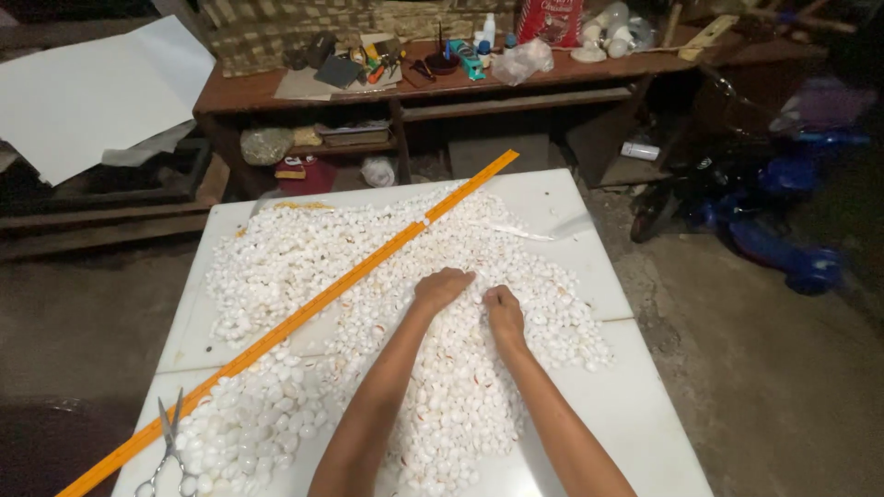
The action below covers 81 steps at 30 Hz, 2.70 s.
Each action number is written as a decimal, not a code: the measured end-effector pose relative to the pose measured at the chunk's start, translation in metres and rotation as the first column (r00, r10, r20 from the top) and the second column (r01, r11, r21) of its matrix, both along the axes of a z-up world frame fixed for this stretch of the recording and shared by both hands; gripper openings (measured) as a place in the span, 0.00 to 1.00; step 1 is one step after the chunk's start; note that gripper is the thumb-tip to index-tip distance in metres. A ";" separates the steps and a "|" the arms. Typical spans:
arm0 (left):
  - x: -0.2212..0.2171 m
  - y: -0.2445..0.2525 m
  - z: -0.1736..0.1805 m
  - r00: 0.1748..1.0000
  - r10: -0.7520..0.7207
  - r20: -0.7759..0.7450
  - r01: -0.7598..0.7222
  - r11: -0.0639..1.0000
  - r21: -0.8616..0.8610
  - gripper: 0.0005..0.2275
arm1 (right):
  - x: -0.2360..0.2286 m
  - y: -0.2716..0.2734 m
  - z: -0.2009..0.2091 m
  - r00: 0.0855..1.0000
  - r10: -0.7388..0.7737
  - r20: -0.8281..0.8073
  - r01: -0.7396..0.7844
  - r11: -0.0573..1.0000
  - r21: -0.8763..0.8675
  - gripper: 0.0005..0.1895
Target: Sorting and inspecting small white shells from a large pile on a table
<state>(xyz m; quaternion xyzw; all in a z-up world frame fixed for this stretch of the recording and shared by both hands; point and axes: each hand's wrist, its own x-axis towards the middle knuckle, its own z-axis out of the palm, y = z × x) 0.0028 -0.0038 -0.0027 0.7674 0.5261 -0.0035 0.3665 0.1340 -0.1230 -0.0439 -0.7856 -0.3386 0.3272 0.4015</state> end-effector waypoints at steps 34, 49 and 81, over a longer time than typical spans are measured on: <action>0.016 -0.189 0.068 -0.014 0.590 0.807 -0.545 0.672 -0.501 0.12 | -0.049 -0.056 0.037 0.697 -0.133 -0.705 0.528 0.761 0.378 0.07; -0.042 -0.360 0.018 -0.108 0.571 0.814 -0.581 0.628 -0.518 0.11 | -0.109 -0.253 -0.046 0.782 -0.164 -0.601 0.477 0.779 0.407 0.07; -0.090 -0.318 0.001 0.645 0.028 0.763 -0.530 0.737 0.420 0.13 | -0.134 -0.232 0.054 0.984 -0.086 0.159 -0.028 0.798 0.603 0.13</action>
